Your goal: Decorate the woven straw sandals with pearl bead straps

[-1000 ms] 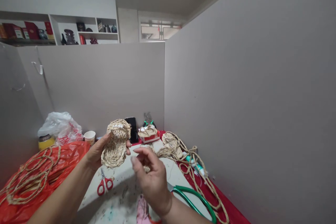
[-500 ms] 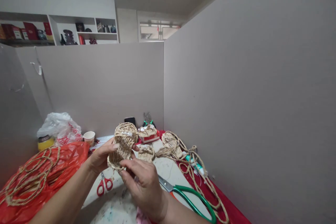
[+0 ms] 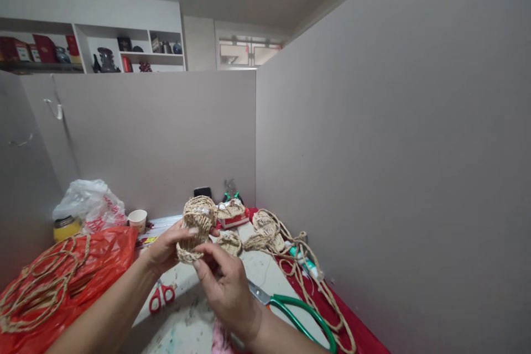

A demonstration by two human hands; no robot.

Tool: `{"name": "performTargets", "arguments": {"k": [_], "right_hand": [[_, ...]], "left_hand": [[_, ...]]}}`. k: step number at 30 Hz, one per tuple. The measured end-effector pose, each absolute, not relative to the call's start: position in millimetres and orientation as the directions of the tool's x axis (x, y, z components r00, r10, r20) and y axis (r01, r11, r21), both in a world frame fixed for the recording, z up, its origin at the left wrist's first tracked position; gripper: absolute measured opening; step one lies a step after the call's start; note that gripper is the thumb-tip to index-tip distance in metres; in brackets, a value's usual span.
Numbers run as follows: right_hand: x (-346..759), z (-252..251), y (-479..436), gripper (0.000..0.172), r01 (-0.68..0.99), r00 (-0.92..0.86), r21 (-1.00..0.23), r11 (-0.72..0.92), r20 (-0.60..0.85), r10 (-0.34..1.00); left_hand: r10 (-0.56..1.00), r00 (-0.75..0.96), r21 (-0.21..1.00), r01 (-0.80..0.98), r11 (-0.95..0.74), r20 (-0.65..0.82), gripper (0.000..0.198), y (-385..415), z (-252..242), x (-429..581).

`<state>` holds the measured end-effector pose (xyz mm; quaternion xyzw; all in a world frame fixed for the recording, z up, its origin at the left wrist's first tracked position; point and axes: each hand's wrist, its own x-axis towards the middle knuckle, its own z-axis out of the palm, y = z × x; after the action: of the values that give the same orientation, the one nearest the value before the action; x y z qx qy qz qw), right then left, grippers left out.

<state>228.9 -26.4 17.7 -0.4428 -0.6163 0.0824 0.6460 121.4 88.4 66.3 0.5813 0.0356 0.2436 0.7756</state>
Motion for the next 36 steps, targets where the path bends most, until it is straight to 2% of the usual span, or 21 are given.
{"name": "performTargets", "arguments": {"k": [3,9,15,22,31,36], "right_hand": [[231.0,12.8,-24.0,0.028,0.346,0.299,-0.729,0.591,0.682,0.667],[233.0,16.7,-16.1,0.024,0.098,0.452,-0.864,0.493,0.481,0.752],[232.4,22.1,-12.1,0.033,-0.063,0.503,-0.898,0.435,0.348,0.791],[228.9,11.1,-2.4,0.052,-0.159,0.373,-0.955,0.249,0.175,0.911],[223.6,9.2,-1.5,0.042,-0.296,0.259,-0.949,0.109,0.03,0.965],[220.3,13.1,-6.3,0.041,-0.315,0.227,-0.944,0.102,0.029,0.973]], "left_hand": [[0.421,0.883,0.918,-0.326,0.225,0.21,0.033,94.7,65.9,124.4],[0.434,0.881,0.923,-0.309,0.229,0.188,0.035,102.5,70.4,128.2],[0.462,0.867,0.927,-0.313,0.208,0.189,0.034,103.1,67.2,130.8],[0.446,0.882,0.936,-0.273,0.222,0.152,0.042,97.9,62.8,131.7],[0.453,0.881,0.939,-0.259,0.226,0.134,0.037,100.7,49.8,122.0],[0.437,0.892,0.953,-0.224,0.205,0.116,0.04,96.9,48.0,118.0]]}}
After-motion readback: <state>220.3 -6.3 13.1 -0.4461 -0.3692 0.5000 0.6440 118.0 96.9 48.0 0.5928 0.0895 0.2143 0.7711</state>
